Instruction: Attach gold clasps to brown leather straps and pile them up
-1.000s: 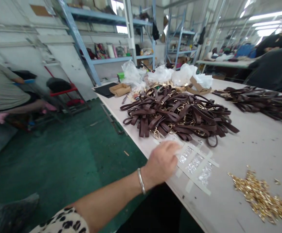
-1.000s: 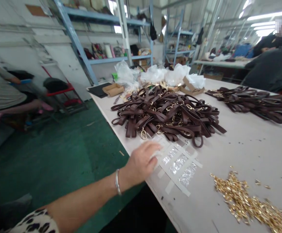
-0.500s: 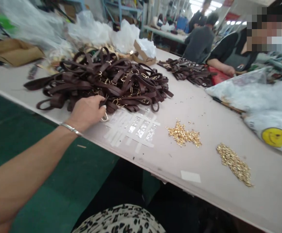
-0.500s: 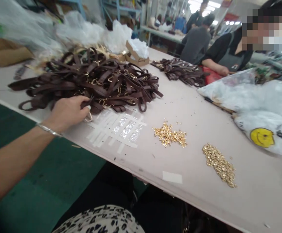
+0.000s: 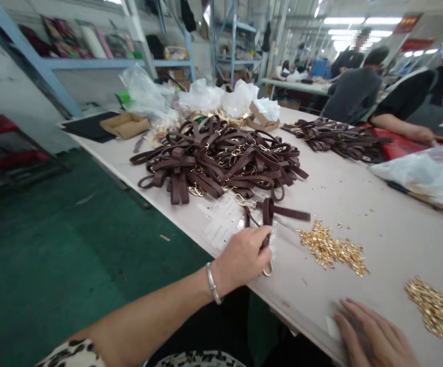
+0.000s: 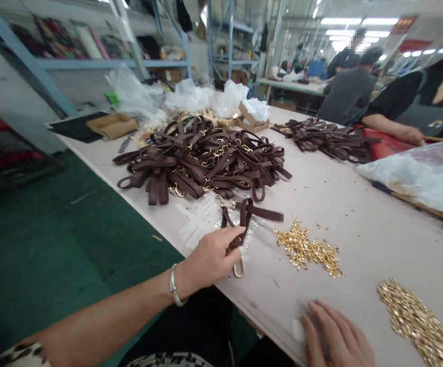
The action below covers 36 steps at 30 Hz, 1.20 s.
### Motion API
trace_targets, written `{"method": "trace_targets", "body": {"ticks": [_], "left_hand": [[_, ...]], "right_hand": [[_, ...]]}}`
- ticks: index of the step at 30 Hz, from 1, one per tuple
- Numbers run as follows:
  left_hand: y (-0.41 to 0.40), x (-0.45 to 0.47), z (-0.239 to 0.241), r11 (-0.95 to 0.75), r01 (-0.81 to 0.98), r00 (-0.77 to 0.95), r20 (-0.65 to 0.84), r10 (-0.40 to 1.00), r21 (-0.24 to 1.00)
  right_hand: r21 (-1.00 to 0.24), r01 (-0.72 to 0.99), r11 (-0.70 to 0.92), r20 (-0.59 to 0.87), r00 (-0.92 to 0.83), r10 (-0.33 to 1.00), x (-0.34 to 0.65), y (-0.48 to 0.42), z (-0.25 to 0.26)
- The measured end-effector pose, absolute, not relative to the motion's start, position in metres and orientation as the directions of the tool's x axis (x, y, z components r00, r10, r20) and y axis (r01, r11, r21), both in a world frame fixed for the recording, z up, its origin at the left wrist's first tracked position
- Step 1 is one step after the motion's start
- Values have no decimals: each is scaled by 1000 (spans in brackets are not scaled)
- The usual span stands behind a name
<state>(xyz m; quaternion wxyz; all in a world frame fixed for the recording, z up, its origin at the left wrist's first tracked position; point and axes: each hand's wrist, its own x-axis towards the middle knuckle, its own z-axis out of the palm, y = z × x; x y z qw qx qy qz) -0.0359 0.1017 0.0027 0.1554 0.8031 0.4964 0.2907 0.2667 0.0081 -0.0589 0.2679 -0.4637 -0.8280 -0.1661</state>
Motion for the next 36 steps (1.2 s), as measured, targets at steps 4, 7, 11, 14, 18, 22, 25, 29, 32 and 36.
{"method": "trace_targets", "body": {"ticks": [4,7,11,14,18,22,25,29,32,36], "left_hand": [[91,-41,9,-511,684,393,328,859,520],[107,-66,10,-495,766,381,329,864,411],[154,-99,1,-581,798,522,296,800,160],[183,-113,-5,-701,709,667,247,703,78],[196,-117,-3,-738,670,710,222,669,79],[192,-117,-1,-801,589,765,246,595,107],[186,-119,-1,-820,554,780,255,572,146],[168,-120,6,-787,584,741,268,616,197],[142,-111,18,-677,614,648,230,726,407],[102,-81,28,63,244,449,-170,877,968]], "right_hand": [[170,816,553,492,-556,669,241,42,-52],[-17,907,420,462,-365,808,228,46,-55],[-190,936,295,448,-184,875,218,51,-61],[-216,937,274,445,-155,882,216,56,-59],[-325,937,129,476,44,878,215,49,-49],[-476,880,3,493,264,829,217,33,-42],[-564,821,-91,436,390,811,218,27,-42],[-668,730,-145,343,475,810,216,27,-42],[-759,627,-172,240,516,822,211,26,-37],[-943,279,-182,6,561,828,197,18,-29]]}}
